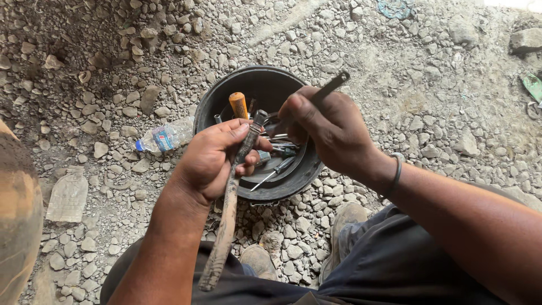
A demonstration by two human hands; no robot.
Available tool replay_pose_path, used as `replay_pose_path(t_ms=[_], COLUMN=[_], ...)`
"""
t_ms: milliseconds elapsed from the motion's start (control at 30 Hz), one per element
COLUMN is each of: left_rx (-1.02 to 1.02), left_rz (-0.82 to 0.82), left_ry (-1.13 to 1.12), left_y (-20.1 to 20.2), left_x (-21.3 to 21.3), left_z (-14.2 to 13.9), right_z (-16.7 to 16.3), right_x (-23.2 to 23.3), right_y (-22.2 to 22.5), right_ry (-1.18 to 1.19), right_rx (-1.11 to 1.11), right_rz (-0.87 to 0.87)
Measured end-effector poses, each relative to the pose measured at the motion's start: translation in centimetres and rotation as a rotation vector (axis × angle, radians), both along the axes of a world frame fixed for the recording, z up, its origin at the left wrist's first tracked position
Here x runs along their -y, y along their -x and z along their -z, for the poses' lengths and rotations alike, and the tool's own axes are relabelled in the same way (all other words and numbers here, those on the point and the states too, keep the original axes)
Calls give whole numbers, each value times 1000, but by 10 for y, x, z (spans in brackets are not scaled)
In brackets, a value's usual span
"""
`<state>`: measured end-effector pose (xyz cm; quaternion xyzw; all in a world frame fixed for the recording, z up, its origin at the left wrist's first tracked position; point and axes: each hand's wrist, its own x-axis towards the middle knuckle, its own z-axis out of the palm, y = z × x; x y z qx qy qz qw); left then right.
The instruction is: The person sits on the ground and selects tools from a bucket, then uses a wrench to tighten a bolt on the underside of a truck near the fuel tank and suspension components.
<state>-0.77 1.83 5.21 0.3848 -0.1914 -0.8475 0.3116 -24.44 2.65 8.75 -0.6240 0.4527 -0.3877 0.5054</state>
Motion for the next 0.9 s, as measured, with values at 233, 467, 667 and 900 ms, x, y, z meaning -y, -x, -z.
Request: replay_pose_path(t_ms=[233,467,667,900], left_rx=[-103,110,235,199], left_rz=[-81,-89,-49,-23], left_ry=[-4,72,156,127], left_y=[-3,5,19,20], left_x=[2,1,-9,-14], left_z=[3,-1,-1,-5], right_z=[-5,14,18,3], right_x=[-2,7,0,-6], right_y=[-1,4,-11,-13], right_ry=[20,-125,-204,425], right_rx=[55,178,5,-521], right_rz=[-67,-100,13,-27])
